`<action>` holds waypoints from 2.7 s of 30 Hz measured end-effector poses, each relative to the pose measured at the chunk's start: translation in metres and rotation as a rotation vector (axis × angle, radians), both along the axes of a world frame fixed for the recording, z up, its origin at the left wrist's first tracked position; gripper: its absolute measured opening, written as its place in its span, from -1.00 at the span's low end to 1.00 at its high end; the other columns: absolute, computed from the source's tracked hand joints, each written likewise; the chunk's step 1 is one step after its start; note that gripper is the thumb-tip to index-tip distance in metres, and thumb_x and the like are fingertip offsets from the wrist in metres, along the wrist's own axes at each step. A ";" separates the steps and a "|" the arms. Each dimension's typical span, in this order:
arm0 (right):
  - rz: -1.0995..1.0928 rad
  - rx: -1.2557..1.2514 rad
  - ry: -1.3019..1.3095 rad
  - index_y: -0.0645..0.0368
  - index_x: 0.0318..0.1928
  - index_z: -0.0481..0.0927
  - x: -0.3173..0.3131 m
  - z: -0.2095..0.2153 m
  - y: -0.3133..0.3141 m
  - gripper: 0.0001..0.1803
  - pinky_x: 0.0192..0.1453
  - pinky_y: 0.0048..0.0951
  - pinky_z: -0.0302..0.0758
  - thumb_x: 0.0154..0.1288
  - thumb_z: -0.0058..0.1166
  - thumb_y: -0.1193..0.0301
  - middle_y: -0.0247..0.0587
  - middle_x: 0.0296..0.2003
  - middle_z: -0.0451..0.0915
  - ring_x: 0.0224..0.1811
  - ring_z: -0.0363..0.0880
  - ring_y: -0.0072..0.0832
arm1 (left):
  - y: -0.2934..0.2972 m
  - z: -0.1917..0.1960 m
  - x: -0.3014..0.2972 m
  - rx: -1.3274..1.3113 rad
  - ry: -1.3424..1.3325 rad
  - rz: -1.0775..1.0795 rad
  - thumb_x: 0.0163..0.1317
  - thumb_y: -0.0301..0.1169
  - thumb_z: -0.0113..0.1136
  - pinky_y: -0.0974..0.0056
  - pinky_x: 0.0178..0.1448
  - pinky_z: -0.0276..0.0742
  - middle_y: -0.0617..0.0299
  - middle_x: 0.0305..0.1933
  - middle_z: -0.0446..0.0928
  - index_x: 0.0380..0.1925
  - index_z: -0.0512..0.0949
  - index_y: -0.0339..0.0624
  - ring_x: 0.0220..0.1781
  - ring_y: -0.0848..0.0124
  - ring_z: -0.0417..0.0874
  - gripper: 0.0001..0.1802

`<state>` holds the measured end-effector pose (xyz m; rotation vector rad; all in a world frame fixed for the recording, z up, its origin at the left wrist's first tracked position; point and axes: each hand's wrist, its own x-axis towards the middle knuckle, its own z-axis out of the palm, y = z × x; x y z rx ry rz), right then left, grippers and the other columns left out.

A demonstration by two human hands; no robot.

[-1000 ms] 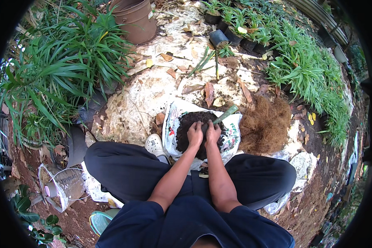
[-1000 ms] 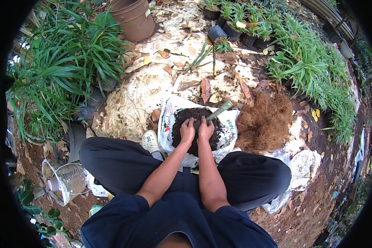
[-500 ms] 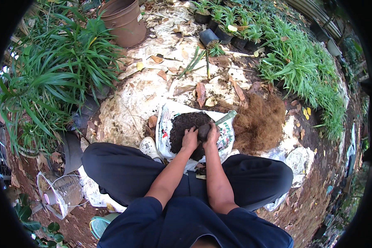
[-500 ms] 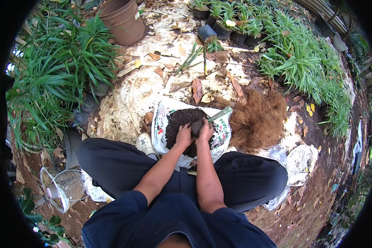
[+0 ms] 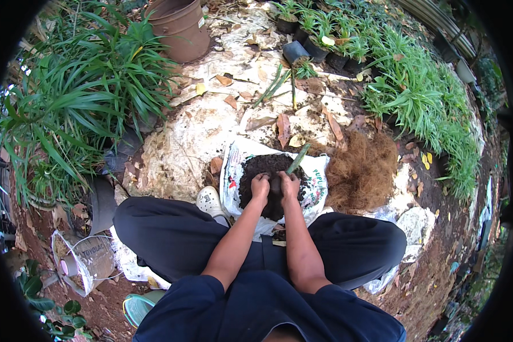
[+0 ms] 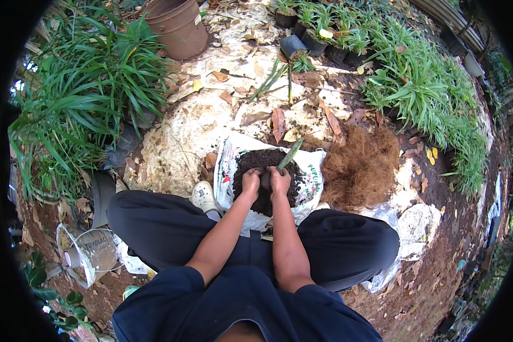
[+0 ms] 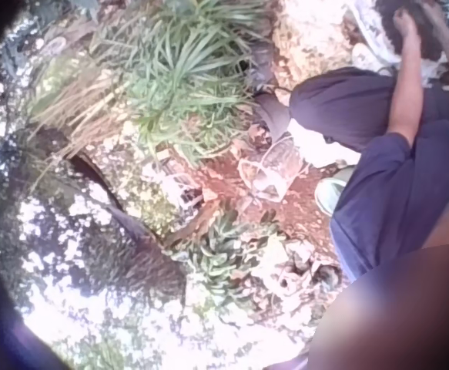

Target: The person sits on the ground and packs soil around a small plant stem using both hands. The person repeatedly scoops soil from a bag and presses it around the base of the plant to secure it.

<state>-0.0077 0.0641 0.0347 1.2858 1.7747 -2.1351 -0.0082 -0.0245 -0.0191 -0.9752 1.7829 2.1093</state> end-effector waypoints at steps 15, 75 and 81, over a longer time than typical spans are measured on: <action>-0.017 0.030 0.066 0.33 -0.17 0.57 0.003 0.001 -0.006 -0.58 -0.06 -0.43 0.47 0.02 0.32 0.30 -0.16 -0.25 0.62 -0.24 0.57 -0.41 | 0.014 0.026 0.004 -0.243 0.098 -0.078 0.33 -0.30 0.06 0.17 0.05 0.52 -0.03 -0.14 0.68 -0.13 0.67 -0.23 -0.06 0.15 0.70 -0.70; -0.054 0.286 -0.094 0.29 -0.12 0.64 0.001 0.009 0.000 -0.54 0.02 -0.36 0.48 -0.01 0.33 0.25 -0.10 -0.17 0.66 -0.15 0.62 -0.33 | 0.004 -0.002 0.000 -0.303 0.031 -0.302 0.30 -0.31 0.16 0.23 0.12 0.50 0.01 -0.05 0.67 -0.06 0.66 -0.16 0.03 0.23 0.67 -0.72; 0.068 0.163 0.042 0.27 -0.14 0.60 -0.001 0.009 -0.005 -0.55 0.00 -0.38 0.47 0.00 0.36 0.26 -0.15 -0.22 0.63 -0.19 0.58 -0.37 | 0.004 0.000 -0.003 0.014 0.023 -0.001 0.37 -0.25 0.08 0.25 0.04 0.46 0.05 -0.14 0.67 -0.10 0.63 -0.36 -0.09 0.32 0.64 -0.63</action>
